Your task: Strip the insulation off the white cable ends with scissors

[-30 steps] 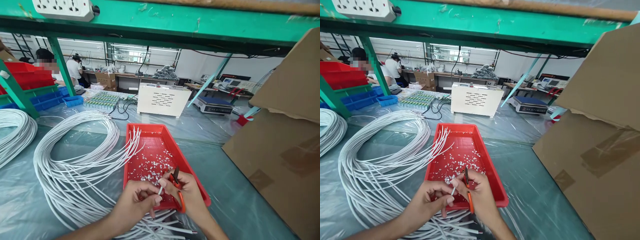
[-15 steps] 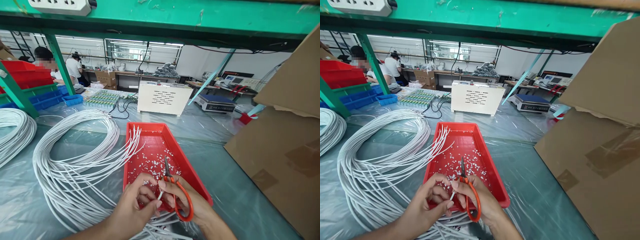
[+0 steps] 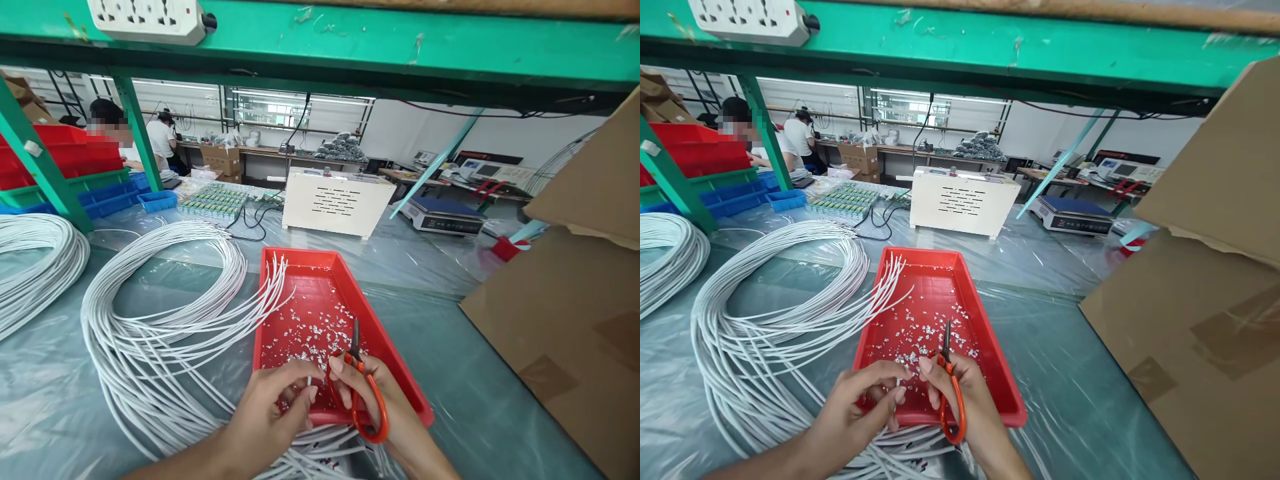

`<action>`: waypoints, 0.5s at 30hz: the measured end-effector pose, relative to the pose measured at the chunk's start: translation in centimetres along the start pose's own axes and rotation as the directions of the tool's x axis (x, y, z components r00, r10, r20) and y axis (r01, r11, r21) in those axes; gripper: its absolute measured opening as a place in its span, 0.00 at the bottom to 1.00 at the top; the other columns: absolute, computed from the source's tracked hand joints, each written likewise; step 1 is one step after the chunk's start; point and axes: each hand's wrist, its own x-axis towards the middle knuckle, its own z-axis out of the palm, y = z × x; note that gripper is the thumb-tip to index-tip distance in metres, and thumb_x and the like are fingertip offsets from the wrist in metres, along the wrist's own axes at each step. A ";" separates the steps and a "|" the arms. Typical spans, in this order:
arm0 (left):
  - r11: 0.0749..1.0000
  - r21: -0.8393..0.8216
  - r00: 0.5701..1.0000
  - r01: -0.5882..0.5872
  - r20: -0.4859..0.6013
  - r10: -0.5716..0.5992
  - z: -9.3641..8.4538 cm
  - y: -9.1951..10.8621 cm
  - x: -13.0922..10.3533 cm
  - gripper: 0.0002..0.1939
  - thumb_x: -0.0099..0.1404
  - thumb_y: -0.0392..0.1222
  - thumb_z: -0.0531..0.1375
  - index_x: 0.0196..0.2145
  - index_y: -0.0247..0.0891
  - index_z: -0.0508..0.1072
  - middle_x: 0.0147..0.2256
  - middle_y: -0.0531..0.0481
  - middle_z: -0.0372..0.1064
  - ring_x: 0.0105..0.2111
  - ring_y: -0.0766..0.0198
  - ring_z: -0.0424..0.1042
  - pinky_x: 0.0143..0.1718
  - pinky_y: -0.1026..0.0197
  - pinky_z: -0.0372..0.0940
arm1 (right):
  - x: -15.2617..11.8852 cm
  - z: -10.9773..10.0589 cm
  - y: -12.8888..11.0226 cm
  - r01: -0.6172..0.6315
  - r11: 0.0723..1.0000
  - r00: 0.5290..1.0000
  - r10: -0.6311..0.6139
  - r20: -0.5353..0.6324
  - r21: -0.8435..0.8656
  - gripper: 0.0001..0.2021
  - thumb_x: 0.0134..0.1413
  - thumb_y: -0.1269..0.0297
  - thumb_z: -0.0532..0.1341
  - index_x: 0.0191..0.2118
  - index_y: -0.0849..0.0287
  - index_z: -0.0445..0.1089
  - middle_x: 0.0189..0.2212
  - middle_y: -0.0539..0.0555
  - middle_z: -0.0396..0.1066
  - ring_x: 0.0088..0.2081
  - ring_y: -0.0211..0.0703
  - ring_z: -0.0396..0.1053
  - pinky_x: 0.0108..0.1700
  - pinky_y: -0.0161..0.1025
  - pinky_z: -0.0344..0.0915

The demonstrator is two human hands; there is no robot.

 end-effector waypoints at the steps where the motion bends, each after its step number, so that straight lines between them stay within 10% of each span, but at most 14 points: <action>1: 1.000 -0.006 1.000 0.010 -0.006 -0.010 0.0 0.0 0.1 0.12 0.62 0.38 0.53 0.44 0.37 0.70 0.26 0.51 0.70 0.19 0.70 0.69 0.19 0.71 0.62 | 0.0 0.0 0.0 0.011 1.000 1.000 -0.011 0.002 -0.022 0.14 0.45 0.55 0.64 0.21 0.61 0.66 0.12 0.45 0.59 0.16 0.29 0.51 0.19 0.29 0.45; 15: 0.965 -0.220 0.990 0.141 0.004 -0.144 -0.4 0.6 0.0 0.17 0.57 0.34 0.57 0.46 0.35 0.68 0.28 0.48 0.71 0.22 0.69 0.68 0.24 0.67 0.63 | -0.4 2.5 -0.3 0.176 0.963 0.983 -0.163 0.081 -0.204 0.08 0.39 0.61 0.68 0.25 0.61 0.75 0.20 0.50 0.69 0.24 0.40 0.63 0.28 0.34 0.61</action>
